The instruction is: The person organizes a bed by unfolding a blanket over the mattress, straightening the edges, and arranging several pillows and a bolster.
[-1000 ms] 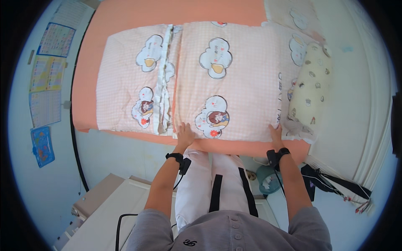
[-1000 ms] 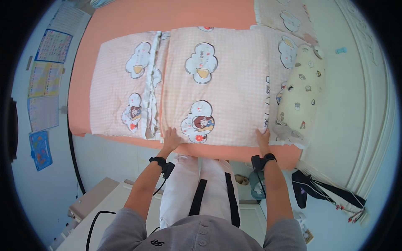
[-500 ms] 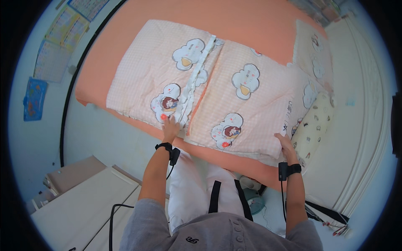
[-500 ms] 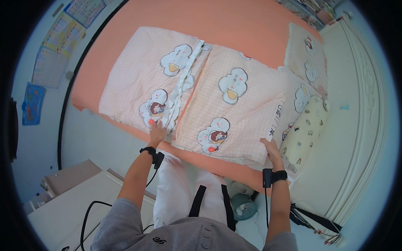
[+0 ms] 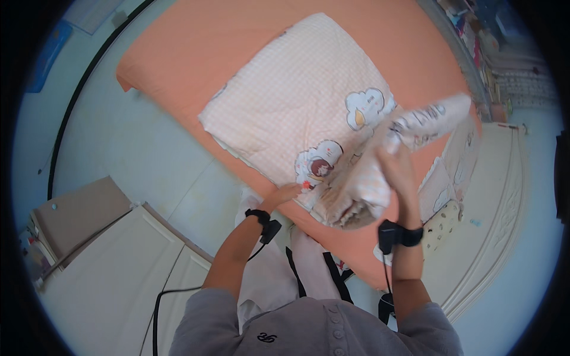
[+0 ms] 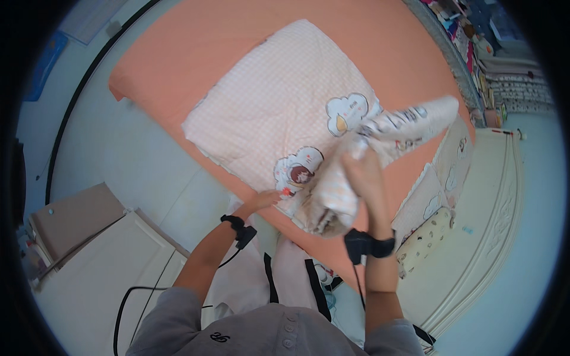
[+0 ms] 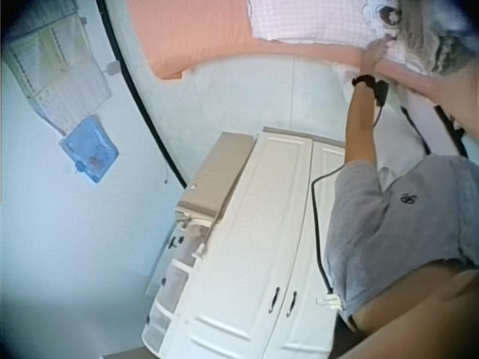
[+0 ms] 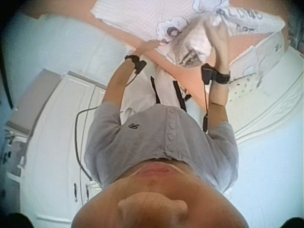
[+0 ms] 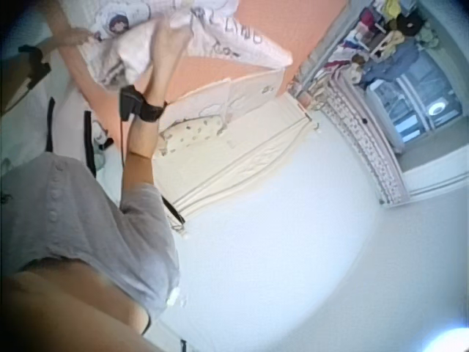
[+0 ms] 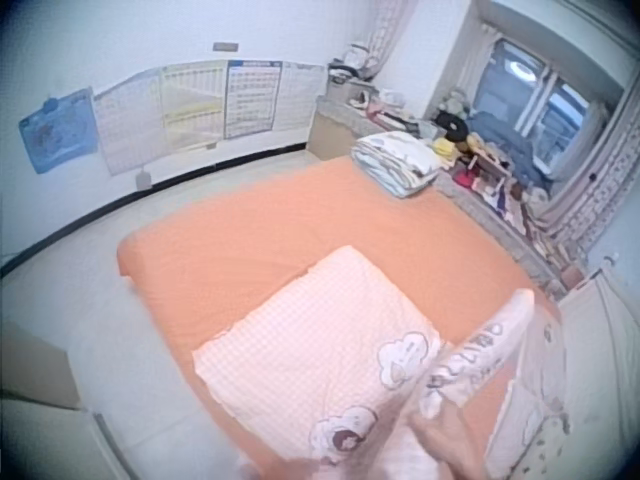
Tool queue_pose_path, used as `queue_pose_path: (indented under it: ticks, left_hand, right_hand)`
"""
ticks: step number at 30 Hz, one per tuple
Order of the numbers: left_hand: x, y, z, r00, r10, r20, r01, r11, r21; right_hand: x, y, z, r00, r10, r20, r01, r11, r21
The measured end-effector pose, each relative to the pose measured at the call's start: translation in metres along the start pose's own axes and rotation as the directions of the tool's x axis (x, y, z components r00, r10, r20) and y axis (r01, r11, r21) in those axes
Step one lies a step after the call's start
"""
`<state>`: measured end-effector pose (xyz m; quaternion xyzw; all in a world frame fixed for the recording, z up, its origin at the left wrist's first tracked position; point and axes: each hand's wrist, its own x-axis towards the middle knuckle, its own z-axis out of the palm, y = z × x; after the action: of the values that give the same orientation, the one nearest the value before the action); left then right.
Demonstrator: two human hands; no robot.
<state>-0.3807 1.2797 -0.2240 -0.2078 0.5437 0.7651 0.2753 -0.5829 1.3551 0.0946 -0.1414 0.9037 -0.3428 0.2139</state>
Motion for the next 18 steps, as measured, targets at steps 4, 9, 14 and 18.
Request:
queue_pose_path:
  ticks: [4, 9, 14, 18]
  left_hand:
    - [-0.038, 0.042, -0.093, 0.981, -0.001, -0.196, -0.063, 0.946, -0.317]
    - [-0.061, 0.092, -0.18, 0.868, 0.089, -0.489, -0.447, 0.571, -0.688]
    - [-0.081, 0.128, -0.217, 0.802, 0.154, -0.577, -0.597, 0.223, -0.771]
    - [-0.073, 0.142, -0.225, 0.662, 0.225, -0.715, -0.641, 0.664, -0.385]
  right_hand:
    - [0.046, -0.087, 0.135, 0.974, -0.213, 0.079, 0.206, 0.975, 0.079]
    - [0.092, -0.091, 0.262, 0.891, -0.136, 0.432, 0.023, 0.966, 0.258]
    - [0.082, -0.045, 0.276, 0.936, -0.147, 0.321, 0.063, 0.965, 0.255]
    - [0.05, -0.019, 0.249, 0.969, -0.047, 0.243, 0.05, 0.999, -0.004]
